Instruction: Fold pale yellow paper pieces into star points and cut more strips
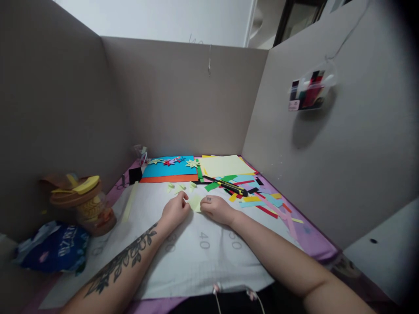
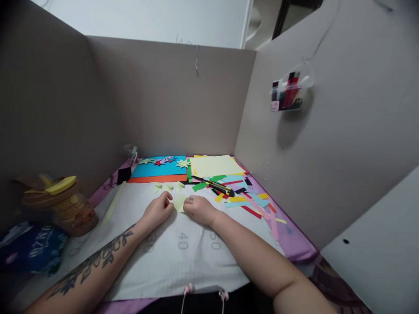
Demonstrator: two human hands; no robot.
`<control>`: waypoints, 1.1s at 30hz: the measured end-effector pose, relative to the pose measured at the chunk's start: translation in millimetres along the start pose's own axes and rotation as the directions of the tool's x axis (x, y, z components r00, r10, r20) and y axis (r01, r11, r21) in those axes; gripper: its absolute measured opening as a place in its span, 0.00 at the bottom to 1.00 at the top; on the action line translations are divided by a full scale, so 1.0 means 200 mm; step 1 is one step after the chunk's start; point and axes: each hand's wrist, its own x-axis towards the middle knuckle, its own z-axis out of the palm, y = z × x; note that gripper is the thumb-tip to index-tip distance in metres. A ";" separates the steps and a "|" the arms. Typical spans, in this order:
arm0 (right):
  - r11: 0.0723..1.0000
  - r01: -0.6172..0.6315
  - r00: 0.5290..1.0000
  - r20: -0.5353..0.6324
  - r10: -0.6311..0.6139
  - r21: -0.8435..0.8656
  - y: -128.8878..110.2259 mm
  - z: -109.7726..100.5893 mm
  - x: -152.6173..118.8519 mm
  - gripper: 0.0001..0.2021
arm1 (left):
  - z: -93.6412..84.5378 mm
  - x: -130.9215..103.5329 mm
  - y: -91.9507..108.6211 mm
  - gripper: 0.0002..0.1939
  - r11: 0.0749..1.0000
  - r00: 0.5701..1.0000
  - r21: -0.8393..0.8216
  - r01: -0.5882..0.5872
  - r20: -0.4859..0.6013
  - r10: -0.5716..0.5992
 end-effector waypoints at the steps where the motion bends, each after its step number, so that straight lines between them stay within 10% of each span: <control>1: 0.999 -0.006 1.000 0.023 0.005 0.034 0.01 0.00 0.00 0.10 | 0.00 -0.01 0.00 0.09 0.997 0.999 0.064 -0.039 -0.008 0.039; 5: 0.984 -0.039 0.998 0.050 0.031 0.173 0.04 0.01 -0.02 0.11 | -0.01 -0.01 0.01 0.14 0.935 0.956 0.212 -0.285 -0.013 0.295; 12: 0.888 -0.181 0.984 0.075 0.165 0.423 0.10 0.01 -0.04 0.09 | -0.03 -0.01 -0.02 0.12 0.766 0.769 0.150 -0.625 0.287 0.571; 33: 0.804 -0.520 0.854 0.151 0.498 0.288 0.08 0.06 0.06 0.06 | -0.05 -0.08 0.00 0.12 0.837 0.803 0.091 -0.539 0.355 0.478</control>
